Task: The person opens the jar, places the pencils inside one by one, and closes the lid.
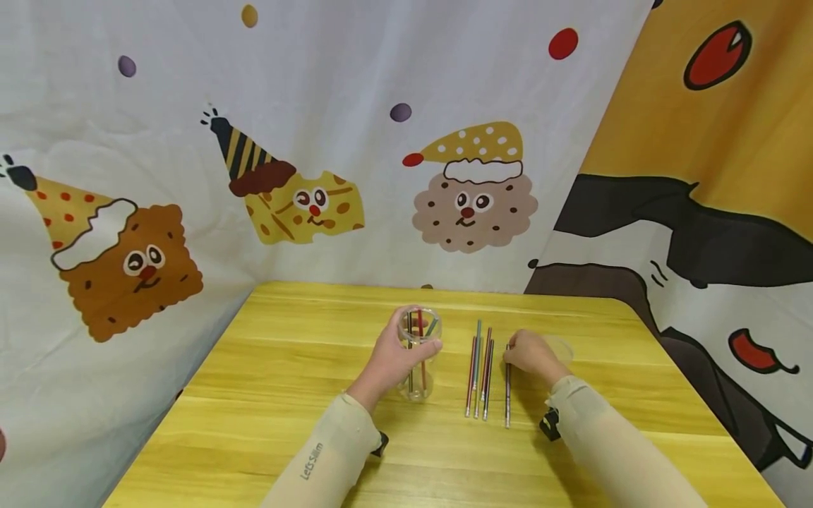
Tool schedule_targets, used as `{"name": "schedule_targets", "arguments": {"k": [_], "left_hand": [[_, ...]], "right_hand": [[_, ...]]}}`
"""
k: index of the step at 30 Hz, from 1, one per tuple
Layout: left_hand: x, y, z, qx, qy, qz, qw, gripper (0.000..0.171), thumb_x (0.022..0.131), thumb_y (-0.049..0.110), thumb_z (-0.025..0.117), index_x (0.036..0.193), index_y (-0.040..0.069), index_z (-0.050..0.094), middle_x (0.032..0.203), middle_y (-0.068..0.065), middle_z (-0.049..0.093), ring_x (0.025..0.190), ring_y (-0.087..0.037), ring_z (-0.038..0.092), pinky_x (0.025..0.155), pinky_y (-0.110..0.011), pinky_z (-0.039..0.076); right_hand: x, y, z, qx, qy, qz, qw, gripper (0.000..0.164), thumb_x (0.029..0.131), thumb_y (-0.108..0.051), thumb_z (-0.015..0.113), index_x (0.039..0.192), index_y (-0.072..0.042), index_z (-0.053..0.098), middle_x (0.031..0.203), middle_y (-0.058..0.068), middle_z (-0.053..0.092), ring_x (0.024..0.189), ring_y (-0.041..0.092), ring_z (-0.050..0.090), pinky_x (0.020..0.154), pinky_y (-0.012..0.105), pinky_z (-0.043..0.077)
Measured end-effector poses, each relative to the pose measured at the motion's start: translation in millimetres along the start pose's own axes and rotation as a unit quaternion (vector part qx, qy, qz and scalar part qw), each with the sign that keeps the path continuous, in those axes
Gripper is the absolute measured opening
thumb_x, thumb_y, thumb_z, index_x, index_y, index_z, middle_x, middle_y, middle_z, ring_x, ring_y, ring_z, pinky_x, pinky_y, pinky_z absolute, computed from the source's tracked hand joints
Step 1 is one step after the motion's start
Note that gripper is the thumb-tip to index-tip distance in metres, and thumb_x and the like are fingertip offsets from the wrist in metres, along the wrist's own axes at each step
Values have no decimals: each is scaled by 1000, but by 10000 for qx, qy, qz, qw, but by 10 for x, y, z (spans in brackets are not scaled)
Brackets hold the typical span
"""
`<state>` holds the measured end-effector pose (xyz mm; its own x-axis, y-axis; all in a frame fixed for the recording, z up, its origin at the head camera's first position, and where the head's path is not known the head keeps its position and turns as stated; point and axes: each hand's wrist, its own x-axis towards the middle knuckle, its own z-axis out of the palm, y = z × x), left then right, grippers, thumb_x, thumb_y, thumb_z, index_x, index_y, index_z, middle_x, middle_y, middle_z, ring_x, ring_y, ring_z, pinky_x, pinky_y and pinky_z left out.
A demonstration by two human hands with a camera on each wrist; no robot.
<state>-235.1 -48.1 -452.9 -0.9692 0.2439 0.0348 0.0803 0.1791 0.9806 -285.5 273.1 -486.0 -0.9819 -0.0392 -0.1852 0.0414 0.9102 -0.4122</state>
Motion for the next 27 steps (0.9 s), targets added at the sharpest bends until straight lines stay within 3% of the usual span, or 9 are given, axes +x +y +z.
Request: {"name": "schedule_targets", "arguments": {"k": [4,9,13,15,17,20,23,25,27], "left_hand": [[7,-13,0,-21,-22,-16,10000,82,90,51,84,159,35,41,143,-12,62,130,-35,61,105,-61,53],[8,-12,1,-25,-14,-18,10000,81,90,51,84,158,37,42,140,-10,63,126,-33,63,102,-58,55],[10,-4,18,-59,-49,-10,10000,78,90,50,84,155,39,43,137,-8,64,124,-31,64,101,-56,56],[11,0,25,-67,-55,-12,10000,78,90,50,84,155,40,43,137,-7,64,123,-31,64,101,-56,56],[11,3,28,-58,-34,-37,10000,78,90,51,85,155,41,43,138,-9,64,124,-32,64,102,-57,55],[8,10,20,-33,-4,-86,10000,77,89,52,84,154,43,43,139,-9,63,125,-32,63,101,-56,55],[12,15,9,-26,18,-97,9999,76,89,52,84,153,44,44,138,-7,64,125,-32,63,101,-56,55],[15,14,4,-26,26,-92,10000,75,89,51,85,152,44,44,137,-5,64,125,-31,63,102,-57,54],[21,13,4,-46,32,-81,10000,74,90,49,85,151,44,45,136,-3,64,126,-31,63,103,-58,54]], "right_hand": [[-17,49,-19,10,2,45,10000,38,87,-5,67,59,-16,43,54,-5,36,50,11,34,50,26,33],[-55,71,-20,96,-64,26,9999,44,87,-8,65,54,-21,40,48,-10,31,45,8,30,45,22,31],[-86,65,-95,379,-200,37,9991,43,100,-15,59,60,-19,43,52,-8,34,47,9,33,49,25,36],[-119,16,-224,891,-235,0,9957,35,106,-17,54,71,-10,54,59,-2,44,53,13,42,54,29,42],[-174,-98,-423,1340,1,-191,9908,26,109,-17,52,96,1,65,75,7,60,64,18,57,62,31,50],[-327,-399,-797,1766,854,-751,9777,40,109,-16,53,143,5,56,107,21,70,85,27,71,69,29,56],[-548,-811,-1159,2126,2131,-1594,9402,51,109,-16,59,158,-7,48,115,19,73,88,21,74,72,20,57],[-685,-1102,-1334,2647,2838,-2226,8943,49,108,-14,62,156,-12,52,109,10,74,84,13,72,74,16,57],[-788,-1381,-1423,3302,3327,-2840,8364,47,105,-7,66,151,-12,56,105,4,74,80,9,71,76,16,58]]}}
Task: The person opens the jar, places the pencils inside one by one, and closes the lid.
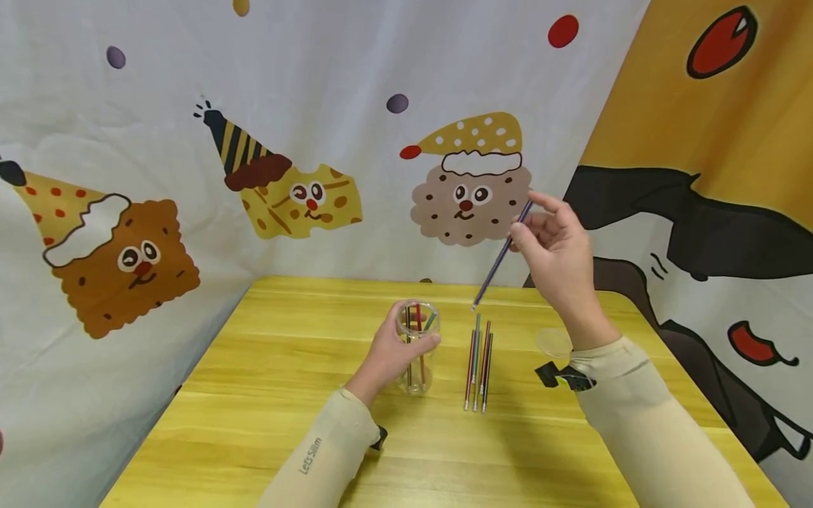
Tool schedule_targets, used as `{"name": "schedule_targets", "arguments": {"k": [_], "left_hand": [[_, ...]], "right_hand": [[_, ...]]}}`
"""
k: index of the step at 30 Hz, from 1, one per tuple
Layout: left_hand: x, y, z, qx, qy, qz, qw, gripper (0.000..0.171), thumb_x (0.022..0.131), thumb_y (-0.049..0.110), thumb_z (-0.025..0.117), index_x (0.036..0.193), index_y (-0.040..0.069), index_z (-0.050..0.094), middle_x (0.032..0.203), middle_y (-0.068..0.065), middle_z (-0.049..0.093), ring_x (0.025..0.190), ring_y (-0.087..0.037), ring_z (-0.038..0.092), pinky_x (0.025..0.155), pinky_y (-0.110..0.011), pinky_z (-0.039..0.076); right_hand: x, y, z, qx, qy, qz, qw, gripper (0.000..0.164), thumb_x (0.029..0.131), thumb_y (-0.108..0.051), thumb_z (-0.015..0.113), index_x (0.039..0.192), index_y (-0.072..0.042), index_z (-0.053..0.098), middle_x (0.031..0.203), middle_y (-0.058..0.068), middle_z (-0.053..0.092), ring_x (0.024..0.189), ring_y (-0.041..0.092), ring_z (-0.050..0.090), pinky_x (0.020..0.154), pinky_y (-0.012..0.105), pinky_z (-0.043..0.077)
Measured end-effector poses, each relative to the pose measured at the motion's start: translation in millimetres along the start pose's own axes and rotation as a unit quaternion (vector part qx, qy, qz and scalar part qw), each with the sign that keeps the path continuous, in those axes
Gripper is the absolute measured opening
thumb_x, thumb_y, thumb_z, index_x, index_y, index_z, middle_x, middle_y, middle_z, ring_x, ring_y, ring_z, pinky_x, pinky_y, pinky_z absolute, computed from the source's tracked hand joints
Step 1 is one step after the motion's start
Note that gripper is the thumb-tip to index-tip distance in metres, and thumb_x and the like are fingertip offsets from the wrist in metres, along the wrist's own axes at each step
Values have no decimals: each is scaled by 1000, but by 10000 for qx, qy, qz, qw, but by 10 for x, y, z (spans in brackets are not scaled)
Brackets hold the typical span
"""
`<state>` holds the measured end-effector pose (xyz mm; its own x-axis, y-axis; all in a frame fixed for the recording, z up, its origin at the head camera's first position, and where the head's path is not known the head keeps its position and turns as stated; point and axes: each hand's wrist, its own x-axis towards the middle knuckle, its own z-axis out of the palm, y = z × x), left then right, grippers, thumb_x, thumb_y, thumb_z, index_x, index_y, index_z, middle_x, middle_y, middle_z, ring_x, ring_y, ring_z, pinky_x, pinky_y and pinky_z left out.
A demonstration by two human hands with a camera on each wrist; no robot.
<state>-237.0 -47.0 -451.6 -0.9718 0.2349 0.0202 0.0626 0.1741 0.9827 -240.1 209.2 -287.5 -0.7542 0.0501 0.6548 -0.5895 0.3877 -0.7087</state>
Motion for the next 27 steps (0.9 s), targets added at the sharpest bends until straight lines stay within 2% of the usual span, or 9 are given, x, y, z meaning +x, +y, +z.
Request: {"name": "schedule_targets", "arguments": {"k": [2,5,8,10,14,17,20,27], "left_hand": [[3,2,-1,-50,-4,3,10000,74,90,47,85,151,43,45,136,-3,64,126,-31,63,104,-58,54],[11,13,12,-126,-71,62,9999,73,91,45,85,152,41,45,138,-3,63,127,-30,62,105,-57,54],[21,27,36,-195,-223,133,9995,74,91,45,84,154,39,44,140,-4,63,129,-30,61,106,-56,53],[26,31,50,-202,-310,164,9992,75,92,47,83,155,39,43,142,-4,62,130,-30,60,108,-57,52],[19,34,54,-75,-273,149,9995,75,92,51,81,155,42,42,149,-4,55,130,-29,57,104,-54,53],[10,37,41,18,-191,173,9997,74,93,52,80,155,44,42,148,-4,53,123,-28,55,96,-48,54],[3,41,24,6,-170,232,9996,72,94,50,80,155,44,43,143,-3,55,120,-26,54,94,-45,53],[-17,24,-19,51,-133,231,9996,70,94,51,80,154,44,44,143,-1,56,122,-25,56,97,-46,52]], "right_hand": [[42,-189,160,601,319,-517,9963,46,103,-2,69,147,-10,59,103,0,74,79,9,70,75,17,59],[23,-276,424,882,229,-926,9915,45,101,1,70,145,-5,60,104,5,75,80,11,70,72,18,57],[-115,-134,661,305,-265,-1074,9934,43,101,-1,72,142,-3,61,99,10,76,79,10,68,71,18,55],[-262,30,791,-187,-657,-1085,9917,38,100,-2,72,138,-3,64,98,12,77,80,13,68,73,22,56],[-562,323,973,-1220,-1371,-1044,9775,25,102,-8,73,126,-3,73,102,9,79,89,20,71,78,35,61],[-681,422,1047,-1716,-1770,-890,9650,18,103,-15,73,119,-8,79,109,6,80,100,23,70,81,41,61],[-702,418,1083,-1934,-2020,-774,9570,17,103,-20,74,115,-13,82,111,4,81,106,25,67,81,43,61],[-668,355,1125,-1963,-2324,-647,9504,18,103,-20,74,117,-14,82,113,4,81,110,26,68,86,44,60]]}}
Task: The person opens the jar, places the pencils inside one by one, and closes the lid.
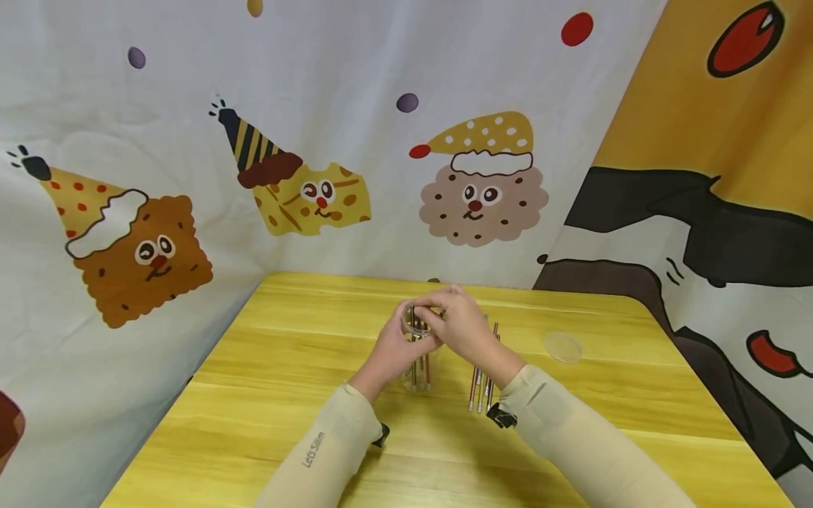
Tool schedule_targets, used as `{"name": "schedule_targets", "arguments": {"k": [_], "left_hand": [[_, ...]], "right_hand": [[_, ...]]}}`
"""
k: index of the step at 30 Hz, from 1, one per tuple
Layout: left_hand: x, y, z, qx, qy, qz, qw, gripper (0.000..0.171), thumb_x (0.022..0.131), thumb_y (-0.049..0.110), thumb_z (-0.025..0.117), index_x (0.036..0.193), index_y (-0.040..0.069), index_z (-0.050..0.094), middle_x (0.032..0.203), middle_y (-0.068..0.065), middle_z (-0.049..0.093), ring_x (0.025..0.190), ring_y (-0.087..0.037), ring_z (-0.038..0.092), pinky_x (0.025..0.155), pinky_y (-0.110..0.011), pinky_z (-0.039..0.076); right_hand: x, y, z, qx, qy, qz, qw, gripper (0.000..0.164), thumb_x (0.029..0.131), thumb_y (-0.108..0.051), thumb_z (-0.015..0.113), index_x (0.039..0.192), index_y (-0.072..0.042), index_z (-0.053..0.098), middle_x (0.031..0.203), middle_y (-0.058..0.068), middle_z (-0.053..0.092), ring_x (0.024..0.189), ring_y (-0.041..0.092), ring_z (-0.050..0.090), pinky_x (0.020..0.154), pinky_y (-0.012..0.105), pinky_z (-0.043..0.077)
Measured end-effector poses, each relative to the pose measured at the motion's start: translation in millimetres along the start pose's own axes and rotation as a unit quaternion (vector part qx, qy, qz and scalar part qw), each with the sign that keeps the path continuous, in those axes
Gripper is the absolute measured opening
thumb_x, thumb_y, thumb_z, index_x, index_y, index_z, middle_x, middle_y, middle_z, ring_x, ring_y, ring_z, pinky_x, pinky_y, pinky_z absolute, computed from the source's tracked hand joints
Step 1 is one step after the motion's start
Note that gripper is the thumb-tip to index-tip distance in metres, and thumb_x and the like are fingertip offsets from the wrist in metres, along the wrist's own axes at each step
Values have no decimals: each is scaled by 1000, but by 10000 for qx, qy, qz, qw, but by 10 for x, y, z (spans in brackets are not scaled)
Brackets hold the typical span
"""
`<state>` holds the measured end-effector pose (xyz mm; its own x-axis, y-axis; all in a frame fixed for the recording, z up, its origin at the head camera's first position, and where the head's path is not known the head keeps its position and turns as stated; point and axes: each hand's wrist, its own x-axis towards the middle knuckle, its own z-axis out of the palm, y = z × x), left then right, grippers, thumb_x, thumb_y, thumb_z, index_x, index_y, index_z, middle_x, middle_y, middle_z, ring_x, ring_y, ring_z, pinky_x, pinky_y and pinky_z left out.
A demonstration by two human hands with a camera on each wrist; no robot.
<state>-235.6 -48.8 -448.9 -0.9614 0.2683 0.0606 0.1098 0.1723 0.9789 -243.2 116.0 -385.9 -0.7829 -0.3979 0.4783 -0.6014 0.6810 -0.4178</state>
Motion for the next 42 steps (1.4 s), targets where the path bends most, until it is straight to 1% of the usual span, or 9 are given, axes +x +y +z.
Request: {"name": "schedule_targets", "arguments": {"k": [9,15,18,21,24,29,31,36,42], "left_hand": [[-8,22,-12,173,-42,-60,9998,74,95,51,79,157,41,41,144,-3,54,118,-24,52,89,-40,51],[-13,33,-7,88,2,-104,9999,78,94,53,79,159,44,37,148,-4,52,124,-27,55,97,-47,53],[-1,43,-1,-30,3,-77,10000,79,93,52,81,159,42,38,151,-6,55,130,-29,58,104,-55,53],[14,58,8,-91,-9,-12,10000,76,94,47,81,157,38,41,148,-9,59,130,-29,61,107,-57,51],[15,55,11,-108,-18,-1,9999,74,94,45,81,157,37,42,142,-11,62,125,-29,63,106,-56,52],[-4,14,5,-67,0,-85,9999,78,93,48,82,158,35,41,139,-7,63,124,-30,63,105,-56,53],[-3,1,1,-78,7,-99,9999,79,92,48,82,159,34,41,139,-8,63,125,-31,63,104,-55,53],[-7,1,0,-100,1,-128,9999,78,93,49,81,159,37,40,141,-9,62,127,-31,62,105,-57,53],[-8,13,3,-54,15,-163,9999,79,92,51,81,158,37,40,142,-10,61,128,-31,62,106,-58,52]], "right_hand": [[-36,-46,-2,51,-103,155,9998,18,106,-23,69,117,-14,81,113,2,80,108,24,64,83,42,59],[-16,-16,-44,308,51,30,9995,22,106,-21,68,122,-11,80,126,7,79,117,28,69,97,48,60],[-1,111,-144,634,186,353,9972,27,109,-23,64,127,-8,76,124,11,77,106,28,72,89,46,61],[4,423,-253,637,75,1021,9927,31,110,-26,62,131,-6,74,119,13,77,97,27,72,82,45,61],[-92,854,-270,253,-465,1800,9822,37,111,-28,59,135,-2,71,123,18,76,105,33,72,88,50,61],[-409,1355,-144,-387,-1473,2753,9492,44,108,-27,62,133,9,68,128,27,73,113,41,72,95,54,60],[-488,1437,-103,-570,-1701,2958,9382,46,106,-28,66,132,11,67,130,29,72,114,43,72,96,55,59],[-563,1538,-35,-466,-1836,3319,9241,51,103,-27,73,132,13,64,134,32,68,120,46,67,99,55,57],[-584,1580,6,-417,-1860,3419,9202,45,101,-21,75,131,12,65,134,31,68,122,46,66,101,54,57]]}}
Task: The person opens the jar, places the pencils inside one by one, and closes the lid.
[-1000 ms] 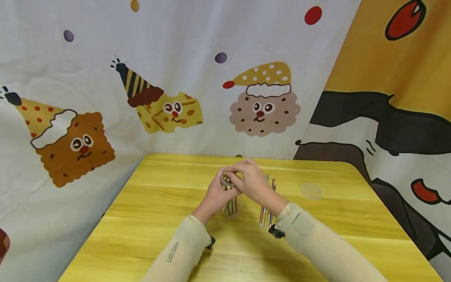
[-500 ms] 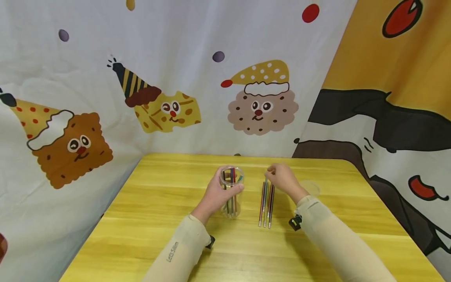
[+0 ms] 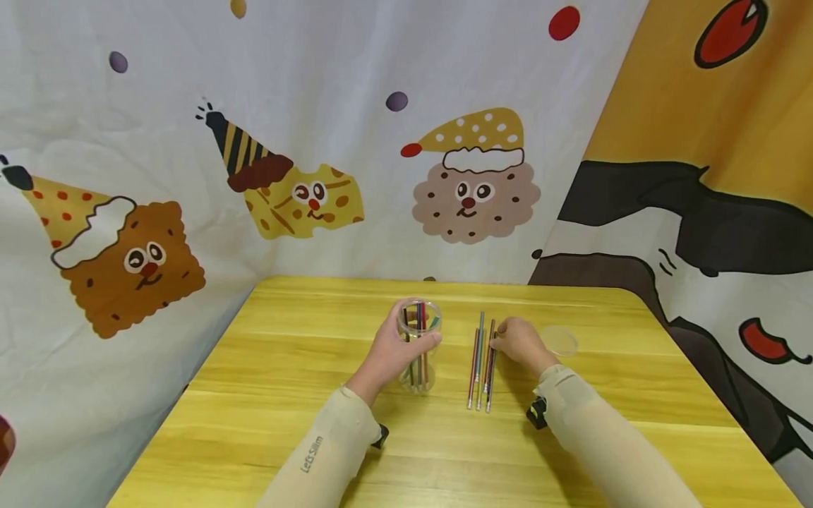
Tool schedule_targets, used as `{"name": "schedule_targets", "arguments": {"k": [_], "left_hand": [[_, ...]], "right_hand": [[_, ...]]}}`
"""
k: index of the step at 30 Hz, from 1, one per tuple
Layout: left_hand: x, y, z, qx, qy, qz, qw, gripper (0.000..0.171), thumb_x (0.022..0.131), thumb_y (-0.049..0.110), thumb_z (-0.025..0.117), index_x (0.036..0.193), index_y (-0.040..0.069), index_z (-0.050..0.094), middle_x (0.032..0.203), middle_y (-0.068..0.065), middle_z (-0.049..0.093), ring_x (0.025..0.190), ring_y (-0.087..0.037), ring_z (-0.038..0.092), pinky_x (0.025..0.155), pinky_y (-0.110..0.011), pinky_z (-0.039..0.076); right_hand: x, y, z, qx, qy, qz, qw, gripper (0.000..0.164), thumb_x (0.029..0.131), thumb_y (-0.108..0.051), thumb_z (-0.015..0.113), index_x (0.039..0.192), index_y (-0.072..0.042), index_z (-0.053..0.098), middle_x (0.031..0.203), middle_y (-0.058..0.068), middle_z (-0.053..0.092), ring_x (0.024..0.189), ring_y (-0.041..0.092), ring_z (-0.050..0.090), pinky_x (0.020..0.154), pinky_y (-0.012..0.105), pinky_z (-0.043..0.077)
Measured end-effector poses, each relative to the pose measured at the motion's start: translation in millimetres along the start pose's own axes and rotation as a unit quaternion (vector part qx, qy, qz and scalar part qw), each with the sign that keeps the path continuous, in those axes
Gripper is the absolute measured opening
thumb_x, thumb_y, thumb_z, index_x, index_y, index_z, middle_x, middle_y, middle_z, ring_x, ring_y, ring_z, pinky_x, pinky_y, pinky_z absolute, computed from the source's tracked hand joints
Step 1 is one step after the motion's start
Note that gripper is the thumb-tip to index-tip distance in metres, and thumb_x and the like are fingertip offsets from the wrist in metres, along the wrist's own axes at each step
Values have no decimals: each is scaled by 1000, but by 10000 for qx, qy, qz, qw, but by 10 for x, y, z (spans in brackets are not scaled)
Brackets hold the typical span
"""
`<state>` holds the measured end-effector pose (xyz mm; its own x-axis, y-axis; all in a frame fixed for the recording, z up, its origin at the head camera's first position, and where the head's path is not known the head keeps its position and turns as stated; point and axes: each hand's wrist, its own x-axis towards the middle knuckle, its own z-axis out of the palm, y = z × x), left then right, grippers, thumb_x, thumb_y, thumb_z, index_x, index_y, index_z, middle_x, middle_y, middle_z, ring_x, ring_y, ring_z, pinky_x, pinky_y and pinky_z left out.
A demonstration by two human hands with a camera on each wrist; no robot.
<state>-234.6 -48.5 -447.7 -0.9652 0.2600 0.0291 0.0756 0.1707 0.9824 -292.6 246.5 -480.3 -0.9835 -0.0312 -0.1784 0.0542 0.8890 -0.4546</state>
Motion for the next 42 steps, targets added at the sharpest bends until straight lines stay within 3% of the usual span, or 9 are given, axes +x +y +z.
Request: {"name": "schedule_targets", "arguments": {"k": [6,10,16,21,25,29,35,38,42], "left_hand": [[5,7,-5,4,55,-25,10000,76,91,50,82,155,43,41,139,-9,63,125,-30,63,106,-57,52],[-3,1,-17,16,62,-35,10000,76,91,50,83,155,43,41,137,-7,64,123,-29,64,105,-55,53],[1,5,-26,22,65,-31,10000,76,91,51,82,155,43,41,138,-7,64,124,-29,64,106,-56,53],[8,18,-35,6,57,1,10000,78,91,52,82,156,41,41,144,-13,62,128,-30,63,108,-59,51],[-1,17,-48,-7,76,-22,10000,79,91,52,82,157,41,40,144,-12,61,128,-30,62,108,-59,51],[-8,26,-57,-31,79,6,10000,77,91,50,83,155,42,41,143,-11,62,126,-30,63,108,-58,52],[10,18,-55,-95,-62,80,9999,74,92,48,82,154,41,43,140,-10,63,124,-28,64,106,-55,53],[24,16,-44,-53,-102,139,9998,74,94,47,81,156,38,42,140,-10,63,124,-28,64,106,-55,53],[12,18,-18,149,-62,105,9998,77,94,51,80,158,40,40,143,-5,59,124,-28,60,102,-54,52]], "right_hand": [[-9,17,-7,-104,53,-108,9999,41,99,-13,74,128,14,64,127,31,69,111,43,69,95,51,59],[2,24,-6,-87,-81,144,9998,17,95,-9,72,84,2,65,77,13,63,66,22,59,63,36,54],[4,32,-10,29,-362,249,9990,50,96,-11,66,54,-21,40,49,-8,32,46,9,31,47,25,32],[-21,-19,-228,686,-437,21,9967,39,104,-15,51,66,-14,46,56,-5,38,50,12,35,51,27,36],[-227,-362,-665,1330,523,-665,9875,24,110,-17,49,114,2,62,87,11,64,72,21,59,64,30,47],[-587,-932,-1081,1754,2387,-1940,9352,49,112,-17,54,159,-7,45,117,20,73,89,25,70,71,24,53],[-921,-1586,-1084,2572,3554,-3834,8128,46,108,-5,62,153,-8,51,111,17,75,84,11,67,78,15,55],[-883,-1704,-860,2182,3481,-4412,7979,44,104,1,65,147,-1,53,106,16,77,83,17,72,76,21,58],[-759,-1640,-493,1545,2986,-4588,8225,43,101,2,69,142,1,57,101,14,79,82,25,76,66,28,59]]}}
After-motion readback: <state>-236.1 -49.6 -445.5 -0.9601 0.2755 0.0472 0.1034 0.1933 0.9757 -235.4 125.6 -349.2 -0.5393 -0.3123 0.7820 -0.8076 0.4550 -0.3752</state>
